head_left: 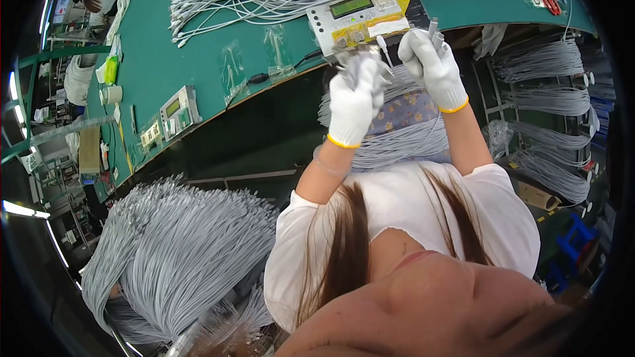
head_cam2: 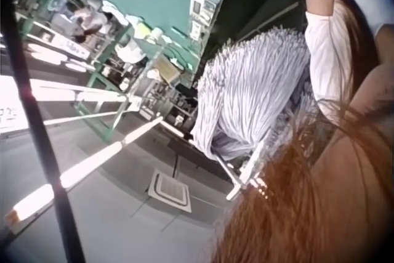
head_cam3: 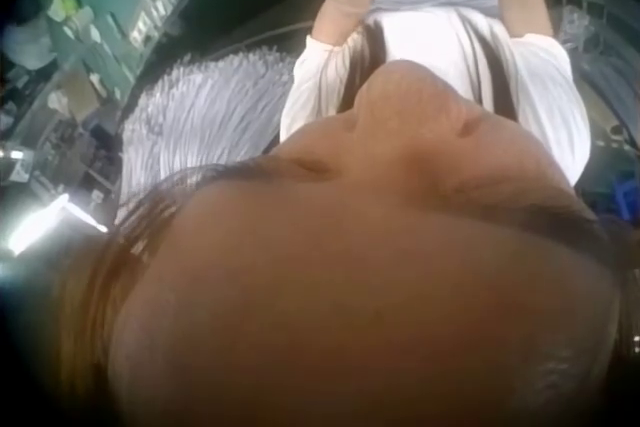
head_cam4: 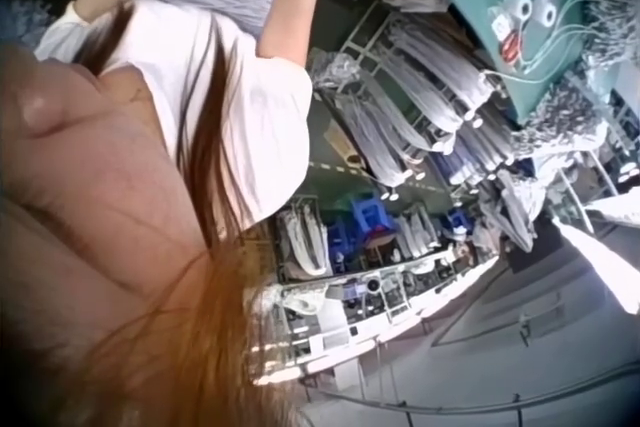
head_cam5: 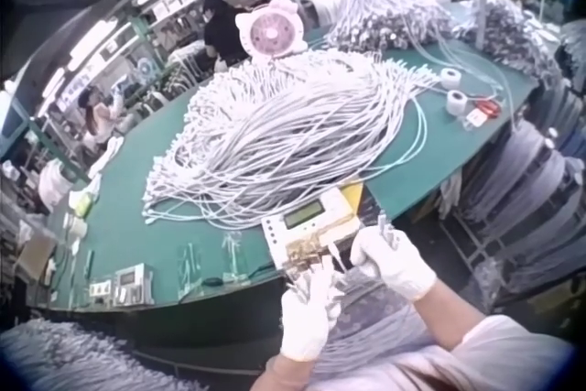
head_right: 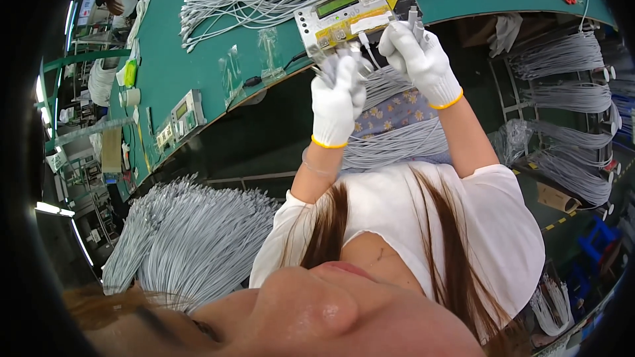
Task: The person assembles wiring harnesses by hand, connecting them to connector housings, then tests the completed harnesses using a test fixture.
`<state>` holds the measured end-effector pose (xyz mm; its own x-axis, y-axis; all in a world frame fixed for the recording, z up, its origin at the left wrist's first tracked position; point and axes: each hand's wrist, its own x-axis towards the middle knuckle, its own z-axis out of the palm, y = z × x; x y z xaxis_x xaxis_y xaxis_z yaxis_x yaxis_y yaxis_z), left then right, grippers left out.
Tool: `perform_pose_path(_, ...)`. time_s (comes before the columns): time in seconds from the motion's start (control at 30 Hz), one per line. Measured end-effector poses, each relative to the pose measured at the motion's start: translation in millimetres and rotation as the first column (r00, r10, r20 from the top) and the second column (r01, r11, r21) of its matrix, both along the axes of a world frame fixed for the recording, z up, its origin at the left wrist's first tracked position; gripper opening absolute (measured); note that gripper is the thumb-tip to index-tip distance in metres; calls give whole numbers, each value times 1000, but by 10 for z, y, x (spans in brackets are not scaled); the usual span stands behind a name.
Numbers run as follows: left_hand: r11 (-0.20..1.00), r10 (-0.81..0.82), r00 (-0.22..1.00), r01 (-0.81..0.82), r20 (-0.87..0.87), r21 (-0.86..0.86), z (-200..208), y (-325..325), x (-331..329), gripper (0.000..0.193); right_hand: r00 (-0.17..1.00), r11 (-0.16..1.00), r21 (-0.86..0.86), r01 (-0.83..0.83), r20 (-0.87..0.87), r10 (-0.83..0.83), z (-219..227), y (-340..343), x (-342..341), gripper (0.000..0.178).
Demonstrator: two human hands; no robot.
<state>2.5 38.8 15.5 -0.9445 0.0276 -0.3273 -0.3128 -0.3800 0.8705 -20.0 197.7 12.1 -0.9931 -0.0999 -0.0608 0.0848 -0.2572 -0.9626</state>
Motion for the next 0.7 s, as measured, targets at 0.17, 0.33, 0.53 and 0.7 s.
perform_pose_path(0.17,991,-21,999,25,26,-132,-59,-21,13,32,987,998,-25,-53,150,56,-8,15,-20,33)
perform_pose_path(0.33,997,-82,996,82,42,0,-2,-38,-137,36,993,985,140,103,44,-110,-267,-113,-12,34)
perform_pose_path(0.53,940,-267,951,293,156,-176,10,-283,-45,38,996,985,155,75,35,-82,-143,-400,12,35)
perform_pose_path(0.7,966,-132,991,135,30,-223,-69,-263,-13,37,995,987,158,33,91,-47,-128,-370,-59,41)
